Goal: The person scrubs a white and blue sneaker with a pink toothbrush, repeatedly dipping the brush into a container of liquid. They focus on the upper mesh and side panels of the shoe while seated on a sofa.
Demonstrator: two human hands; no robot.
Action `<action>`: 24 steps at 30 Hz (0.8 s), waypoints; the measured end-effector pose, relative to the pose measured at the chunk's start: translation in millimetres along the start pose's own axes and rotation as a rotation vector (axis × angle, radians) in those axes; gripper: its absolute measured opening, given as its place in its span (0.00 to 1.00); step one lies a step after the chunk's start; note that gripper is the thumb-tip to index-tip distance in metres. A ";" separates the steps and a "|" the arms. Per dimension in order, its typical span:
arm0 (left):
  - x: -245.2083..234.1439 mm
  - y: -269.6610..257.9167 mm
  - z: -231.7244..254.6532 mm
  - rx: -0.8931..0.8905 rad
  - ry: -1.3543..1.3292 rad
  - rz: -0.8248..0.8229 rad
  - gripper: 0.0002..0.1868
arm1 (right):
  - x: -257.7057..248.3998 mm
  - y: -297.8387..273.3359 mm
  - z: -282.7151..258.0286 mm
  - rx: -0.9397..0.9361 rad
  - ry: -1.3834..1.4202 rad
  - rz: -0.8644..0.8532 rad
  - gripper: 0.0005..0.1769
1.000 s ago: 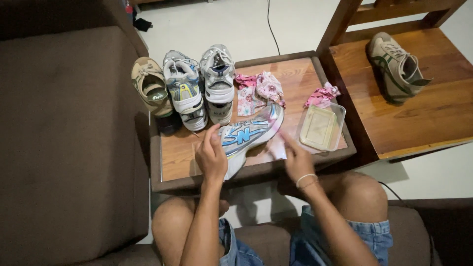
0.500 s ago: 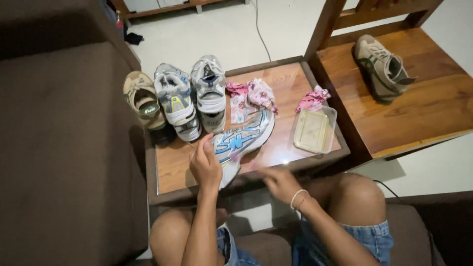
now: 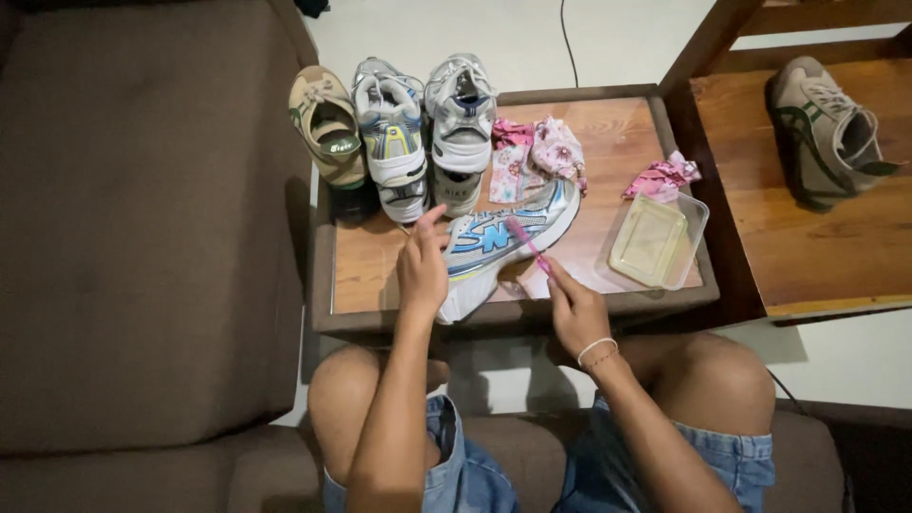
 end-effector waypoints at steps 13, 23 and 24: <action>-14.6 3.2 -16.0 -0.243 0.142 -0.114 0.27 | 43.0 -34.1 -0.4 -0.192 -0.234 -0.168 0.16; -13.3 -18.5 13.1 -0.290 0.067 -0.252 0.32 | 40.9 -32.7 -17.5 -0.207 -0.146 -0.097 0.14; -17.7 -24.4 24.7 -0.309 0.025 -0.258 0.33 | 46.0 -37.1 -20.1 -0.264 -0.192 -0.148 0.13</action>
Point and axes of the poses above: each hand's wrist, its own y-axis towards the middle knuckle, its own x-axis out of the palm, z = x × y, the point moved 10 cm from there along y, towards the middle knuckle, and after that the axes turned 11 degrees about z, right-handed, at the moved point
